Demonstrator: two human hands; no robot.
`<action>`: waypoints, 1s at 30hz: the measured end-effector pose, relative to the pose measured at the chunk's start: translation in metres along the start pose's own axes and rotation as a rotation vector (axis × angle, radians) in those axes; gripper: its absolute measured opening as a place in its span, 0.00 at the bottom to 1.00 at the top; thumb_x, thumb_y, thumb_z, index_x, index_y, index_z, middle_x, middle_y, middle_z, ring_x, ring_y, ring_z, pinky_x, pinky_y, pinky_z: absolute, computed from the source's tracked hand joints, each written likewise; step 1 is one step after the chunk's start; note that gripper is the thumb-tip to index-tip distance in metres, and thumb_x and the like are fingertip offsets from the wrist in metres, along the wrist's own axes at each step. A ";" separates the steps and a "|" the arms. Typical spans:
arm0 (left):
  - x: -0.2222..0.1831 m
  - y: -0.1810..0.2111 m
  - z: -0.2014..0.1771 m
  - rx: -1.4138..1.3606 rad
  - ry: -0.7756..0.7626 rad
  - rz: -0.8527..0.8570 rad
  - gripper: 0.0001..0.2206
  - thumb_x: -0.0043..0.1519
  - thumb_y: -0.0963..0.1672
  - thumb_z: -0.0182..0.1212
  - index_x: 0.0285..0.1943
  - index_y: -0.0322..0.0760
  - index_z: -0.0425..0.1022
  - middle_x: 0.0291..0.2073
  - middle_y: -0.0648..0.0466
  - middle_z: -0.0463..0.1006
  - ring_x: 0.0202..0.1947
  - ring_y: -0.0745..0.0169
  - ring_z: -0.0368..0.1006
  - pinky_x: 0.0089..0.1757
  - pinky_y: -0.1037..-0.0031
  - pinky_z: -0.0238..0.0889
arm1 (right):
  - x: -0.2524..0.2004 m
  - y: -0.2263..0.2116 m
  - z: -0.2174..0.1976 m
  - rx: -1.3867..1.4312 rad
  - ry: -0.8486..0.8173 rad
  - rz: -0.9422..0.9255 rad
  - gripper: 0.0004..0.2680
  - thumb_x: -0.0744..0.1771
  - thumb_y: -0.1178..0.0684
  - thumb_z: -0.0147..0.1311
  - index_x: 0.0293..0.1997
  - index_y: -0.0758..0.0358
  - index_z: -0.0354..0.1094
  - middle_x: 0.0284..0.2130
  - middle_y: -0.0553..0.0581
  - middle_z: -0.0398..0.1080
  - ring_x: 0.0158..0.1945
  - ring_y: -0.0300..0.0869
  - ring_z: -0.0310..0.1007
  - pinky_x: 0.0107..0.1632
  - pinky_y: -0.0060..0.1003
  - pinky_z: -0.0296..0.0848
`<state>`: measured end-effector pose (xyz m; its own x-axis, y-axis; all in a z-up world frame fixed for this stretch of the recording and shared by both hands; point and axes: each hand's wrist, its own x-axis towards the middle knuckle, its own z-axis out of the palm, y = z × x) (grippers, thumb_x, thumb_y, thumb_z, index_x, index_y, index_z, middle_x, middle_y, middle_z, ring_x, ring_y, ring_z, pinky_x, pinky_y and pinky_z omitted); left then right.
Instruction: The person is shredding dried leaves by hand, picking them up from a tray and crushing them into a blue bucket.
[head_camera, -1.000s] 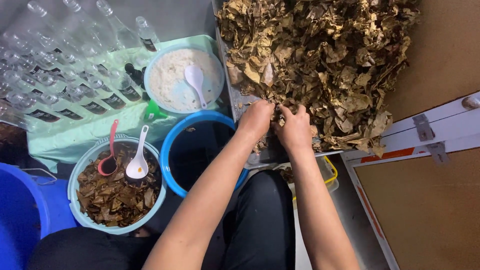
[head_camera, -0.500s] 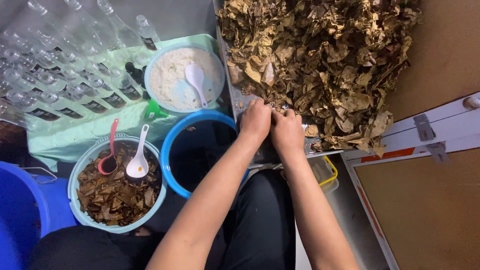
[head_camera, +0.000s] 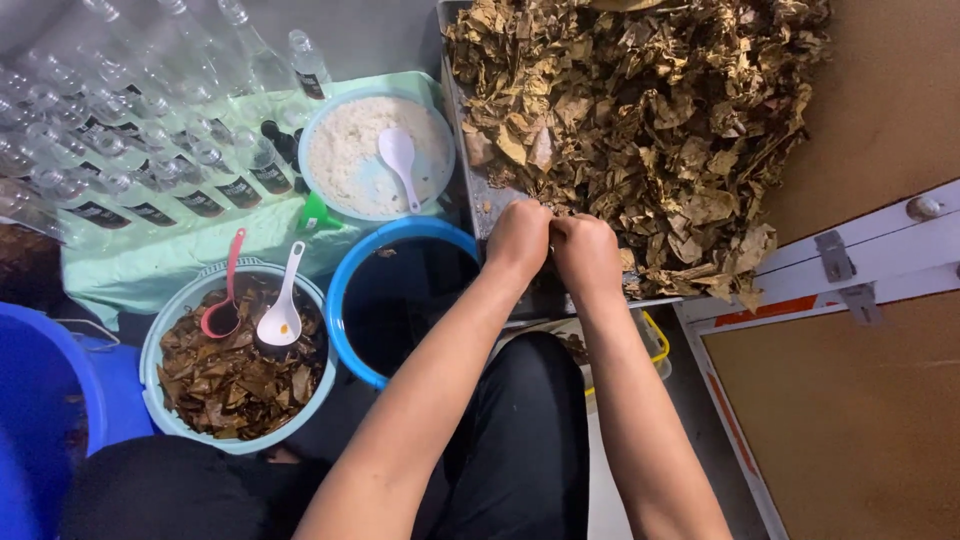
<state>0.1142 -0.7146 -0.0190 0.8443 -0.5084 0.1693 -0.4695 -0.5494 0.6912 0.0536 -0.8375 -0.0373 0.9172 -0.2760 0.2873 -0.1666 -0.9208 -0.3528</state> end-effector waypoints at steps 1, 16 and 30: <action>0.000 0.005 -0.008 -0.001 0.003 0.000 0.13 0.65 0.36 0.50 0.26 0.32 0.75 0.27 0.48 0.72 0.42 0.45 0.74 0.42 0.62 0.76 | 0.001 0.000 -0.003 -0.001 0.001 -0.002 0.06 0.65 0.52 0.57 0.40 0.45 0.81 0.31 0.55 0.76 0.37 0.55 0.79 0.42 0.49 0.82; -0.040 0.018 -0.123 0.209 0.175 0.156 0.05 0.60 0.34 0.62 0.35 0.27 0.83 0.26 0.46 0.77 0.41 0.45 0.79 0.41 0.67 0.80 | 0.010 -0.104 -0.057 -0.008 0.090 -0.217 0.05 0.66 0.54 0.59 0.41 0.48 0.81 0.33 0.55 0.78 0.38 0.55 0.80 0.41 0.50 0.81; -0.183 -0.119 -0.315 0.164 0.405 -0.329 0.09 0.60 0.37 0.52 0.29 0.30 0.78 0.31 0.41 0.74 0.45 0.37 0.75 0.46 0.52 0.78 | -0.025 -0.375 0.011 0.174 -0.027 -0.598 0.05 0.67 0.57 0.59 0.38 0.51 0.82 0.27 0.58 0.76 0.30 0.58 0.79 0.32 0.52 0.81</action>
<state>0.0968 -0.3477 0.0889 0.9701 -0.0142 0.2421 -0.1708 -0.7487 0.6405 0.0974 -0.4820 0.0784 0.8427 0.2825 0.4582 0.4381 -0.8546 -0.2788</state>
